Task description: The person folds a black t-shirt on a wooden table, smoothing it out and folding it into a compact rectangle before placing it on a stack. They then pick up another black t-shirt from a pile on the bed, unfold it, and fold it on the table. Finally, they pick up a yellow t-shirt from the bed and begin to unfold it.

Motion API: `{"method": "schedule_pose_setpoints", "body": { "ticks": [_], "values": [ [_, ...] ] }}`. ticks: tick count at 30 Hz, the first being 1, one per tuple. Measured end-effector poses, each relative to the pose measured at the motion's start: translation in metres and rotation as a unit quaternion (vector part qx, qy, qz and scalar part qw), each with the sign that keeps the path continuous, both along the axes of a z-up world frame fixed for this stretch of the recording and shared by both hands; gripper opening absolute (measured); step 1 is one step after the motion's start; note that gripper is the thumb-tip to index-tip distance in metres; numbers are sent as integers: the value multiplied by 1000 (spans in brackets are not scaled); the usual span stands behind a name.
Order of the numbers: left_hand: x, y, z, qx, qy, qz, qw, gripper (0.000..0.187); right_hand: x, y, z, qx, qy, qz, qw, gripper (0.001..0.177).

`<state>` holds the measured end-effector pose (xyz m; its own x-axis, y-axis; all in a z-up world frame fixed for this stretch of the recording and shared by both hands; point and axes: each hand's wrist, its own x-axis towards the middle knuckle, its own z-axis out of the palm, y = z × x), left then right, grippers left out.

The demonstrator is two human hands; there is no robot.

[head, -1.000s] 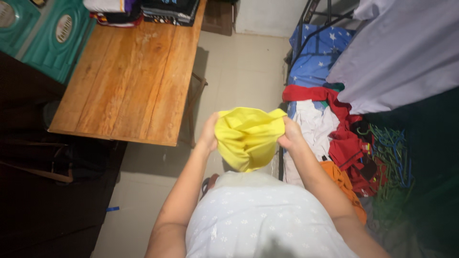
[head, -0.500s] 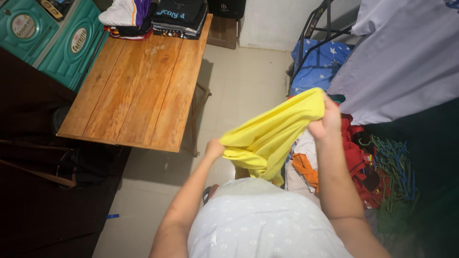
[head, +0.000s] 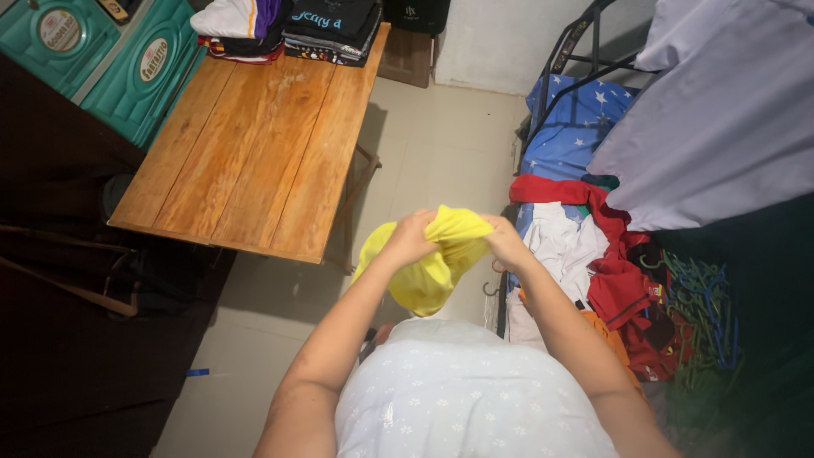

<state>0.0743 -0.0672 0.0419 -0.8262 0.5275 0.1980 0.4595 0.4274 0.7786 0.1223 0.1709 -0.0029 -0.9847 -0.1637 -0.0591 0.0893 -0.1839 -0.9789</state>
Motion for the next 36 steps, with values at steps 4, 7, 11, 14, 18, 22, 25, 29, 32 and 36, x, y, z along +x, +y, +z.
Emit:
{"method": "schedule_pose_setpoints", "body": {
  "ticks": [4,7,11,14,18,22,25,29,32,36],
  "values": [
    [-4,-8,-32,-43,138,202,969,34,12,-9,32,-240,-25,-60,969,37],
    [-22,-43,-59,-2,157,304,940,20,23,12,66,-424,9,53,904,52],
    [-31,-73,-82,0,-100,282,954,26,29,46,88,-399,12,-95,912,48],
    [-36,-57,-79,259,-458,127,841,32,22,71,91,-299,22,-110,948,45],
    [-30,-21,-54,428,-571,-67,697,44,27,68,86,192,54,-136,970,68],
    [-25,19,-18,396,-596,-150,683,49,27,45,74,458,338,-22,822,119],
    [-19,25,13,288,-573,-196,742,54,16,24,48,362,275,-13,891,90],
    [-22,10,56,17,-240,-188,952,63,7,21,29,32,18,4,999,41],
    [-14,2,69,-206,-80,-4,975,63,6,16,42,-155,-34,-48,986,32],
    [-6,12,51,-143,-30,145,979,58,2,6,55,-278,-112,-64,952,35]
  ]
}}
